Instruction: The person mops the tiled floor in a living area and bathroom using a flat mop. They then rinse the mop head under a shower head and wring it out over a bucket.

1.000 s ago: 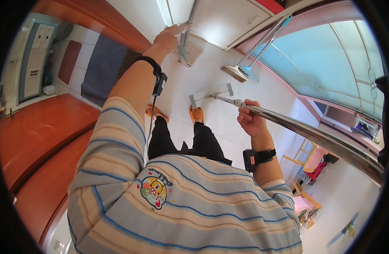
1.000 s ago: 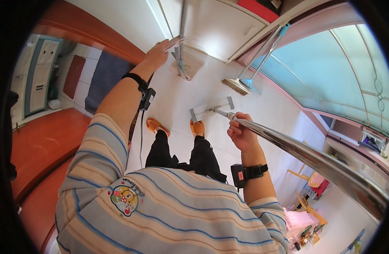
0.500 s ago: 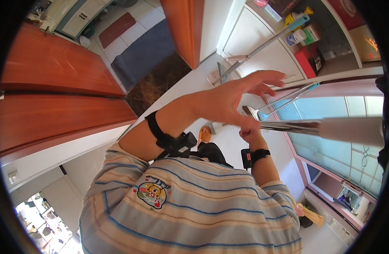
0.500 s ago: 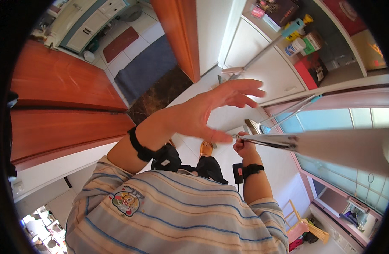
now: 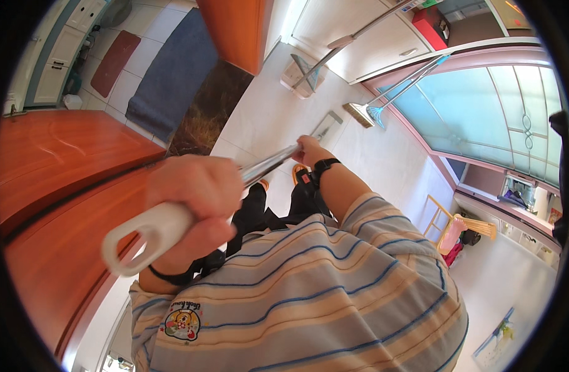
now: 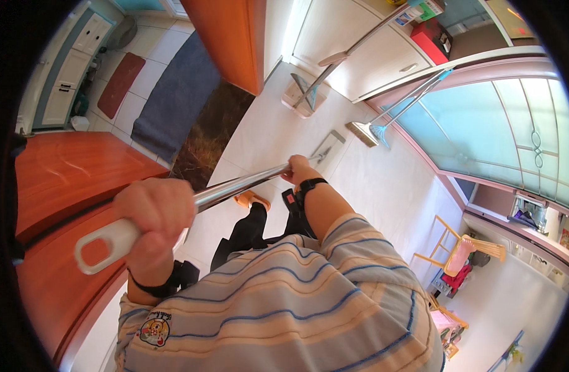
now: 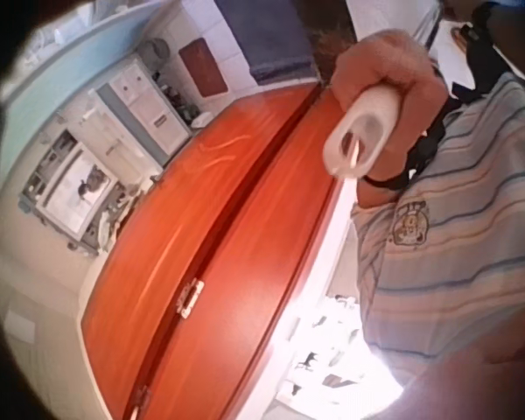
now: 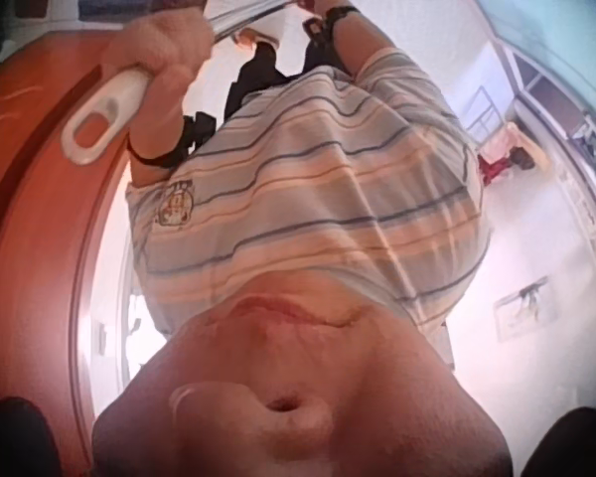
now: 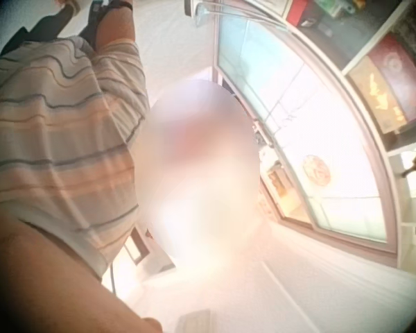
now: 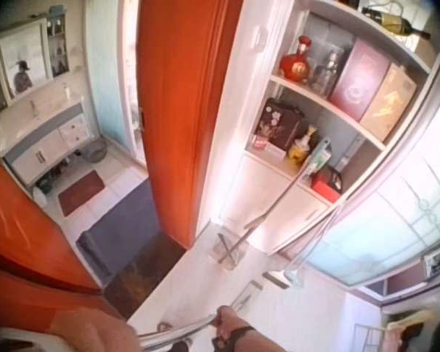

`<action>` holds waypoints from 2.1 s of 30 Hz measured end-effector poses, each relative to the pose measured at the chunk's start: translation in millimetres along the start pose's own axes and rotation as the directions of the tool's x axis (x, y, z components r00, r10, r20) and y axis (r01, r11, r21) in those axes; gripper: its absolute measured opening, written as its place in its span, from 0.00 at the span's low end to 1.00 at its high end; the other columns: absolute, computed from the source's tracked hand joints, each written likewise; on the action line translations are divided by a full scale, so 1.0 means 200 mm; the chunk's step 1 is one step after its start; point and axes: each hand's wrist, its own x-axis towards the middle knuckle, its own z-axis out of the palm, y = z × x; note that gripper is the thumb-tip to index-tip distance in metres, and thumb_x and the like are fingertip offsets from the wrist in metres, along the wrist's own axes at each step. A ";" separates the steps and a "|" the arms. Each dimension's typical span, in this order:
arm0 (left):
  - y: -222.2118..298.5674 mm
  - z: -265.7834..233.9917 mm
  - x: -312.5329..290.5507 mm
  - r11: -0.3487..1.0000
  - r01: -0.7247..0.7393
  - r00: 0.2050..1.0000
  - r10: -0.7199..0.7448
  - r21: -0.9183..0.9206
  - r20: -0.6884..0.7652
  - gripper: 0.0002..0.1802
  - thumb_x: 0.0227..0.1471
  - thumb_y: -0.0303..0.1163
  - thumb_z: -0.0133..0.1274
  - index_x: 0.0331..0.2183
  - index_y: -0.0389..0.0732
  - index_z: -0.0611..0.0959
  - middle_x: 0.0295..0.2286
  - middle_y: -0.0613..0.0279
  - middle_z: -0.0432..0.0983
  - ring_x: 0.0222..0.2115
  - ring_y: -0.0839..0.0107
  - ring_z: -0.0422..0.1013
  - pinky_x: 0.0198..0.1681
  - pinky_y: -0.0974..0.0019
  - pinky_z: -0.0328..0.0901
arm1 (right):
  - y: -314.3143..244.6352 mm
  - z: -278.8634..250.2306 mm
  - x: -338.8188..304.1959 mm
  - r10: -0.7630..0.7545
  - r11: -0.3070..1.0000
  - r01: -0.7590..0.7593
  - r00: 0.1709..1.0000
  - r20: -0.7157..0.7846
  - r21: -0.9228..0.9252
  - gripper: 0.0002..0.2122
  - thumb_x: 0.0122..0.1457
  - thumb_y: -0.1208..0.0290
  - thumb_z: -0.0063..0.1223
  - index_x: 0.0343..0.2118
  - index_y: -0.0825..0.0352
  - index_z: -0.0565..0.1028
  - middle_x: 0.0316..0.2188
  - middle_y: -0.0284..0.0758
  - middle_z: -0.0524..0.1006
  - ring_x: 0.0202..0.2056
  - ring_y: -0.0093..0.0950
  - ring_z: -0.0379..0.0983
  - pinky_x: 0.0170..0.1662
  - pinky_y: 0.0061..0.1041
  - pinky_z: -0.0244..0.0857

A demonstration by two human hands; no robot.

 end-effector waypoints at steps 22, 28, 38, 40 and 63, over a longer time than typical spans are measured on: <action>1.13 -0.30 -0.38 0.560 -0.642 0.745 0.617 0.524 0.253 0.14 0.43 0.33 0.63 0.20 0.44 0.71 0.14 0.69 0.67 0.11 0.78 0.64 0.14 0.75 0.59 | 0.38 2.25 -0.89 -0.057 0.945 0.262 0.717 0.694 -0.193 0.05 0.57 0.70 0.43 0.35 0.51 0.70 0.23 0.22 0.63 0.26 0.17 0.63 0.25 0.25 0.61; 1.24 -0.61 -0.22 0.431 -0.673 0.633 0.756 0.601 0.166 0.16 0.43 0.33 0.63 0.20 0.45 0.70 0.13 0.72 0.65 0.11 0.81 0.63 0.15 0.78 0.59 | 0.18 2.74 -0.91 -0.045 0.917 0.323 0.669 0.742 -0.236 0.07 0.54 0.69 0.45 0.36 0.51 0.69 0.24 0.23 0.65 0.22 0.19 0.62 0.23 0.26 0.60; 1.56 -1.52 0.34 0.490 -0.642 0.689 0.707 0.590 0.161 0.17 0.47 0.37 0.62 0.23 0.45 0.69 0.13 0.72 0.67 0.12 0.81 0.64 0.18 0.77 0.63 | -0.46 3.45 -0.86 -0.044 0.904 0.323 0.722 0.691 -0.280 0.10 0.51 0.73 0.48 0.36 0.54 0.66 0.25 0.25 0.67 0.24 0.21 0.64 0.24 0.27 0.64; 1.58 -1.66 0.46 0.491 -0.652 0.682 0.712 0.578 0.165 0.16 0.47 0.37 0.62 0.23 0.46 0.69 0.14 0.72 0.67 0.12 0.81 0.64 0.18 0.77 0.63 | -0.61 3.56 -0.86 -0.115 0.911 0.342 0.749 0.653 -0.232 0.10 0.51 0.73 0.47 0.37 0.54 0.66 0.25 0.25 0.66 0.24 0.21 0.64 0.24 0.27 0.63; 1.64 -3.58 2.40 0.817 -0.530 0.760 0.577 -0.229 0.299 0.14 0.40 0.29 0.67 0.19 0.43 0.75 0.14 0.68 0.73 0.13 0.78 0.69 0.20 0.76 0.67 | -2.51 4.71 -0.56 -0.544 0.833 0.452 0.772 0.327 0.320 0.07 0.55 0.72 0.45 0.36 0.55 0.66 0.29 0.25 0.65 0.28 0.21 0.63 0.33 0.26 0.66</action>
